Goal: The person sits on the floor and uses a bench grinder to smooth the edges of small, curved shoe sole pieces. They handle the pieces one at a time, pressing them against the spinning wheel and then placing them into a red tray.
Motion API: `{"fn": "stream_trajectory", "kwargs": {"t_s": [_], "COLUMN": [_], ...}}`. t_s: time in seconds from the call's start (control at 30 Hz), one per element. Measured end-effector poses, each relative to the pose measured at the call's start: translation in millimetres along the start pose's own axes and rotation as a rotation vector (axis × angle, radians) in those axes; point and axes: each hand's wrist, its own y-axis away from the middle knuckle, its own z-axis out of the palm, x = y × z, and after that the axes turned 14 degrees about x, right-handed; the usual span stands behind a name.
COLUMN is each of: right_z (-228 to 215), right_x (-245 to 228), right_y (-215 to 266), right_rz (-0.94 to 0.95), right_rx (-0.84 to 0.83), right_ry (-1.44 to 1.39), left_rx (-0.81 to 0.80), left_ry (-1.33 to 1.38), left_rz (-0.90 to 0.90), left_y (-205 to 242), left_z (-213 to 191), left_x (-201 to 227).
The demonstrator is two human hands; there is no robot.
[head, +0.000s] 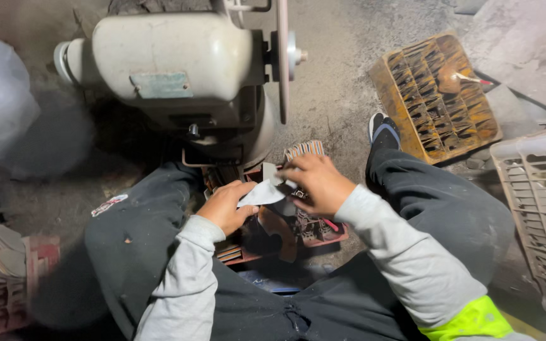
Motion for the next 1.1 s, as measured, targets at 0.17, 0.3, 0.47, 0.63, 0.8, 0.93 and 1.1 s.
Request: {"fn": "stream_trajectory", "kwargs": {"t_s": [0.17, 0.3, 0.47, 0.63, 0.8, 0.93, 1.1], "right_z": [26, 45, 94, 173, 212, 216, 225], "right_x": [-9, 2, 27, 38, 37, 27, 10], "right_y": [-1, 8, 38, 80, 126, 145, 148], "right_rz": [0.118, 0.119, 0.419, 0.632, 0.768, 0.886, 0.910], "right_rx": [-0.212, -0.123, -0.260, -0.393, -0.553, -0.628, -0.685], "right_ry": [-0.162, -0.238, -0.200, -0.283, -0.061, 0.188, 0.271], "left_rx": [-0.089, -0.205, 0.325, 0.323, 0.133, 0.140, 0.094], "left_ry": [-0.047, -0.019, -0.082, -0.003, -0.088, -0.102, -0.122], "left_rz": [-0.102, -0.178, -0.250, -0.184, -0.242, -0.231, -0.263], "left_y": [2, 2, -5, -7, -2, -5, -10], "left_z": [-8, -8, -18, -14, -8, -7, -5], "left_x": [-15, -20, -31, -27, -21, -15, -6]}}
